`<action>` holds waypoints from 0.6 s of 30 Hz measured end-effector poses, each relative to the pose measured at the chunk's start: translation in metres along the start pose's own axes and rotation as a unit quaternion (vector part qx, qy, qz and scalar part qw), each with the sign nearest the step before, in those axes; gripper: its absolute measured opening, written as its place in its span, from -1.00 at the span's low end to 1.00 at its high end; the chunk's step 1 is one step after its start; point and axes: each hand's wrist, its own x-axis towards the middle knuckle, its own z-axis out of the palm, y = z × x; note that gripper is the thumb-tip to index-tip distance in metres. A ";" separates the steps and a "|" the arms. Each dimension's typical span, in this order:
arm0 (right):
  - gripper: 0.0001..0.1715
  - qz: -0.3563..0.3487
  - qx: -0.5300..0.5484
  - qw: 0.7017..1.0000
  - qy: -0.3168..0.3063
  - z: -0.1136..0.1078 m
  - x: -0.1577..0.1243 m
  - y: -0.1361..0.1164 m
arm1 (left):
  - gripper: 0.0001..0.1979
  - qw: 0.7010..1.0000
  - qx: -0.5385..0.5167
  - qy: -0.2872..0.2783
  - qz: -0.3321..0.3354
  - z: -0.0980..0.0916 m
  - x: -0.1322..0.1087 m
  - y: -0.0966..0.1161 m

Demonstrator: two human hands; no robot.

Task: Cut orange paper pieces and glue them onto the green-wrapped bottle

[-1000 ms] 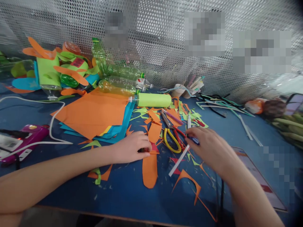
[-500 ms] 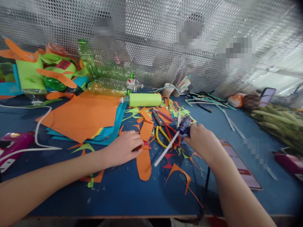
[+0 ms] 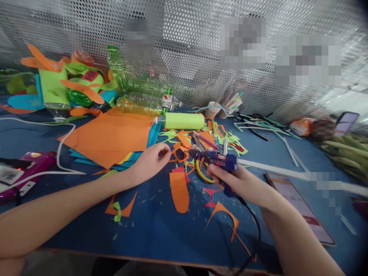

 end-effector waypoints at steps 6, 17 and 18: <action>-0.48 0.020 -0.009 0.998 -0.062 0.003 0.000 -0.007 | -0.83 1.000 0.015 -0.010 -0.009 -0.003 0.003 -0.003; -0.47 0.061 0.028 0.988 -0.138 -0.011 -0.005 0.006 | -0.77 0.999 -0.031 -0.042 0.000 -0.003 0.002 -0.001; -0.47 0.064 0.029 0.987 -0.146 -0.013 -0.006 0.007 | -0.77 0.998 -0.025 -0.053 0.010 -0.002 0.001 0.000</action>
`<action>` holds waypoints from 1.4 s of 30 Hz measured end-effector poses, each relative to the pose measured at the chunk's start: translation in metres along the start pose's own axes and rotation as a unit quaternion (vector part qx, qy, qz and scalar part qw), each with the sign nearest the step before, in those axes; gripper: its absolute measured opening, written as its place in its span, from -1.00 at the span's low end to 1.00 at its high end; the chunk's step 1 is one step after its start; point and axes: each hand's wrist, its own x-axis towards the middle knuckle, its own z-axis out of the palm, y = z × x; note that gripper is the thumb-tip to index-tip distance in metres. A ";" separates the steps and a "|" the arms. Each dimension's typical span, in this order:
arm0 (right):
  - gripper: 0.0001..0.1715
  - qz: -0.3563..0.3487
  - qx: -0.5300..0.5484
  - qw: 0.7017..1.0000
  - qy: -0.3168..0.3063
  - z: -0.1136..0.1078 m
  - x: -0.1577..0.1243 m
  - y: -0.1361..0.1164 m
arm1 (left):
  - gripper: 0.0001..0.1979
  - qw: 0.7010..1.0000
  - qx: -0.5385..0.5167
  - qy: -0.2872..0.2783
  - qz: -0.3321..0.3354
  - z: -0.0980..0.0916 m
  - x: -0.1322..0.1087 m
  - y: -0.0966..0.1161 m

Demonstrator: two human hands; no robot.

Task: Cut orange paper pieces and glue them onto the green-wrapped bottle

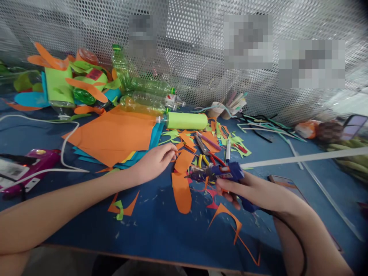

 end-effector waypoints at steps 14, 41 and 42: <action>-0.54 -0.026 -0.045 0.997 -0.051 -0.007 -0.010 0.007 | -0.79 0.994 0.008 -0.058 0.096 0.006 -0.002 0.000; -0.52 0.001 -0.066 0.998 -0.018 -0.007 -0.010 0.002 | -0.86 0.976 -0.217 -0.022 0.006 0.010 0.011 -0.006; -0.52 0.002 -0.069 0.997 -0.019 -0.007 -0.010 0.003 | -0.85 0.986 -0.161 0.015 0.038 0.006 0.009 -0.004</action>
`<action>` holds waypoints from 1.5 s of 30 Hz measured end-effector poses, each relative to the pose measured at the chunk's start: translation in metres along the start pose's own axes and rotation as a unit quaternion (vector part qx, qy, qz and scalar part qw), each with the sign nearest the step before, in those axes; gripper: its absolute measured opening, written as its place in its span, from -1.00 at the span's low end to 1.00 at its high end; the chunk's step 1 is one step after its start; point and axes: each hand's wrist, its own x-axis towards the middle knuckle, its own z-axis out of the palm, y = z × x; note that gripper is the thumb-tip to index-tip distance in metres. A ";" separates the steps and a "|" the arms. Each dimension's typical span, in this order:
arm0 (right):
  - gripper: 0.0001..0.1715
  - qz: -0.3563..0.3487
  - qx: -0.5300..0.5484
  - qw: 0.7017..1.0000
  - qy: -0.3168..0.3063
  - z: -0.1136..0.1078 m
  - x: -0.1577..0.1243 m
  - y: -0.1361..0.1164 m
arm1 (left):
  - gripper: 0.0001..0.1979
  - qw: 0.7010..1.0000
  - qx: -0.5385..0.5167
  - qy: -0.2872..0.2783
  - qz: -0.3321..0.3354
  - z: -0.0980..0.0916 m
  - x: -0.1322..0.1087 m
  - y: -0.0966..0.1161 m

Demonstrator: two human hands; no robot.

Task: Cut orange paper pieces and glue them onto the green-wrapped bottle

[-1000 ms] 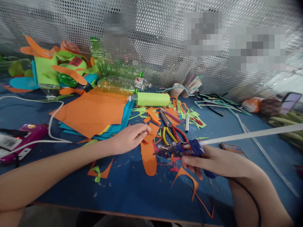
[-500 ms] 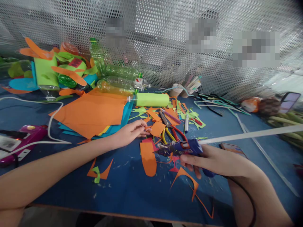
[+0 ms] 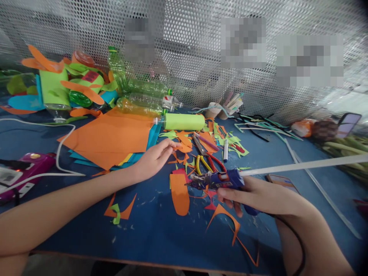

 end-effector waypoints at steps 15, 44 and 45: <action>-0.52 0.014 0.034 0.999 -0.005 0.002 0.004 0.001 | -0.79 0.935 0.333 0.069 0.097 -0.003 0.000 -0.014; -0.51 -0.019 0.074 0.996 0.044 0.036 0.036 -0.017 | -0.71 0.805 0.505 -0.120 0.286 0.064 -0.071 0.023; -0.51 -0.020 0.074 0.996 0.043 0.036 0.037 -0.016 | -0.71 0.805 0.505 -0.121 0.286 0.064 -0.071 0.023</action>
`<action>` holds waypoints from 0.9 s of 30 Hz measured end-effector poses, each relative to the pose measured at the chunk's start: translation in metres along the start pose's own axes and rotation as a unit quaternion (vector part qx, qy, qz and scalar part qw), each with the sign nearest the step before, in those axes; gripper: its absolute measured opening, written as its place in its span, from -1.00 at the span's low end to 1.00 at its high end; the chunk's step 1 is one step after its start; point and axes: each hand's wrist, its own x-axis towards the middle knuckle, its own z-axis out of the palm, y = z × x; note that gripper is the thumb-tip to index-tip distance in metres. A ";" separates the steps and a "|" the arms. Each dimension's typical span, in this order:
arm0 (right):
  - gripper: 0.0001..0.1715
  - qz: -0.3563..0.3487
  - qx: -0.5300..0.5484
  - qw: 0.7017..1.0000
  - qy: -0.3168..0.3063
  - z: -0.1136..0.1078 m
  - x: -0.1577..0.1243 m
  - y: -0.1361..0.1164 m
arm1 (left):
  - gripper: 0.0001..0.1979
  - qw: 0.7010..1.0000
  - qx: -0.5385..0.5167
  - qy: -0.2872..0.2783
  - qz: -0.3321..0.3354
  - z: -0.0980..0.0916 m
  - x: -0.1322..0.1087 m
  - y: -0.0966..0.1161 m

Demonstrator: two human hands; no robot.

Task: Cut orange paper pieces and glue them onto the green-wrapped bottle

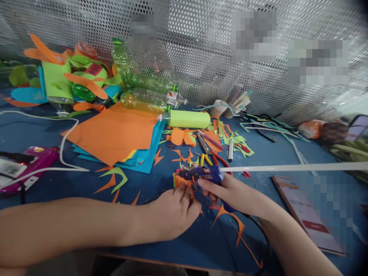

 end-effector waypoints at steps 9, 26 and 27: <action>-0.51 -0.010 -0.013 1.000 0.011 -0.001 -0.002 0.000 | -0.69 1.000 0.004 0.004 -0.001 0.003 -0.003 0.001; -0.45 -0.018 -0.025 0.999 0.016 0.002 -0.001 -0.003 | -0.70 1.000 0.004 0.004 -0.004 0.002 -0.002 0.001; -0.46 -0.017 -0.025 0.999 0.017 0.002 -0.001 -0.002 | -0.71 1.000 0.006 0.007 -0.003 0.003 -0.003 0.001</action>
